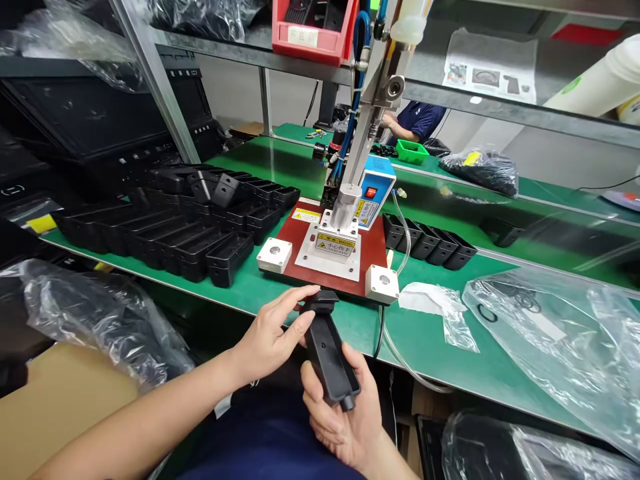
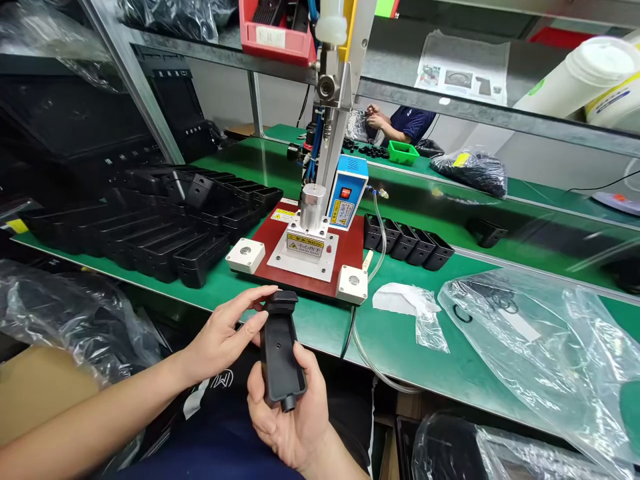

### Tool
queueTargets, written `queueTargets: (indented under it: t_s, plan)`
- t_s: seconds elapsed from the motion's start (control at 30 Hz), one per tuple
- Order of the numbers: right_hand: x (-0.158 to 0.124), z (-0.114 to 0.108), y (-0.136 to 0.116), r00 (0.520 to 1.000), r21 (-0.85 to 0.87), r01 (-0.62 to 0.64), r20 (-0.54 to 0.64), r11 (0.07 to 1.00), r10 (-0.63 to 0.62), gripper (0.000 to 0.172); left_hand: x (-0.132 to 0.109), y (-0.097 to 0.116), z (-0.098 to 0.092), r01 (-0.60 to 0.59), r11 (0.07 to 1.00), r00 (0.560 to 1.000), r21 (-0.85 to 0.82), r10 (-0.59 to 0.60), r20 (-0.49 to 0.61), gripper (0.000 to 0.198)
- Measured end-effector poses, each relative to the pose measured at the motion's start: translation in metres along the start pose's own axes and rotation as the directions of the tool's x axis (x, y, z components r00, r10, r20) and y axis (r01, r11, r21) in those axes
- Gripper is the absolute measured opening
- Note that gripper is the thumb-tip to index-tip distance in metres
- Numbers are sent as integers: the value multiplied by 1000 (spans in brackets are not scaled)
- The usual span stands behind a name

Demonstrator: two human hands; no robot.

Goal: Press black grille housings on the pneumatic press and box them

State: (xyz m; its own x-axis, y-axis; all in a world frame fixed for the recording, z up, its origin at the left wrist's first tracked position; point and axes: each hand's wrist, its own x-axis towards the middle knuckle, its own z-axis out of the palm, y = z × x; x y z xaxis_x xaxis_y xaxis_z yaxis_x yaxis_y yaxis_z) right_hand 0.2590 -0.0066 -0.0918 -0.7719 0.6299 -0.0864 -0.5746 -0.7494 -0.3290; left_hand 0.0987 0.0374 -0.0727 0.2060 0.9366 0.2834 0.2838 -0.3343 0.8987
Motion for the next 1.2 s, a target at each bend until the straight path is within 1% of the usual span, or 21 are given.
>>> queueTargets:
  t_s: [0.03,0.1,0.2,0.27,0.37,0.47,0.57,0.67,0.73,0.77,0.8,0.83,0.87,0.9,0.93,0.97,1.0,1.03,1.1,1.13,1.2]
  plan:
    - [-1,0,0,1000,25,19,-1,999,-19,52,0,-1,1,42,998,999,-49,-41,27,40]
    - [-2,-2,-1,998,77,61,0,995,-61,46,0,-3,0,73,994,997,-78,-71,31,40]
    - [-3,-6,0,991,146,95,78,985,-107,53,0,-5,-1,53,994,998,-93,-56,-30,35]
    - [-3,-10,1,979,180,104,153,978,-132,57,0,-4,-1,49,980,997,-194,-59,-43,35]
    - [-3,-14,4,954,212,114,248,971,-166,59,1,0,0,41,929,998,-368,-55,-29,36]
    - [-5,-17,3,944,195,118,283,974,-171,59,1,3,1,19,883,999,-470,-31,-18,35]
    - [-7,-17,-3,967,96,112,218,989,-131,57,1,2,0,-4,864,1000,-503,-3,-13,36]
    - [-10,-13,-10,993,-55,77,92,995,-72,60,3,1,-4,-10,876,1000,-481,6,-10,38]
    - [-10,-8,-14,998,-212,55,-23,976,-61,67,7,3,-8,2,899,1000,-437,2,10,41]
    - [-10,-5,-16,993,-328,45,-86,943,-77,70,9,4,-10,16,917,1000,-399,-4,31,43]
    - [-9,-2,-19,983,-477,39,-141,878,-120,70,12,6,-11,34,937,998,-348,-14,59,44]
    - [-9,0,-22,965,-643,34,-178,765,-192,67,15,8,-13,54,955,995,-290,-27,94,45]
    - [-9,3,-26,941,-799,25,-185,601,-285,62,18,11,-15,78,967,990,-243,-47,131,46]
    - [-8,4,-30,911,-915,14,-154,403,-382,55,21,13,-16,108,970,983,-218,-72,167,46]
    - [-7,5,-36,879,-980,-1,-96,199,-468,50,24,15,-17,138,967,976,-215,-95,198,47]
    - [-7,4,-42,842,-1000,-13,-19,14,-538,48,27,17,-19,157,961,970,-226,-107,220,47]
    - [-6,3,-49,803,-990,-21,65,-137,-592,48,31,18,-20,160,957,967,-241,-104,232,48]
    - [-4,3,-57,761,-966,-27,147,-258,-632,50,35,19,-21,145,956,969,-255,-85,231,48]
    - [0,3,-75,674,-896,-17,318,-444,-667,53,45,21,-23,81,963,978,-257,-28,206,49]
    - [3,4,-84,637,-858,0,396,-513,-662,53,51,22,-24,50,966,983,-253,-2,186,49]
    - [11,12,-103,590,-786,60,525,-615,-614,51,65,27,-24,7,975,991,-224,23,130,48]
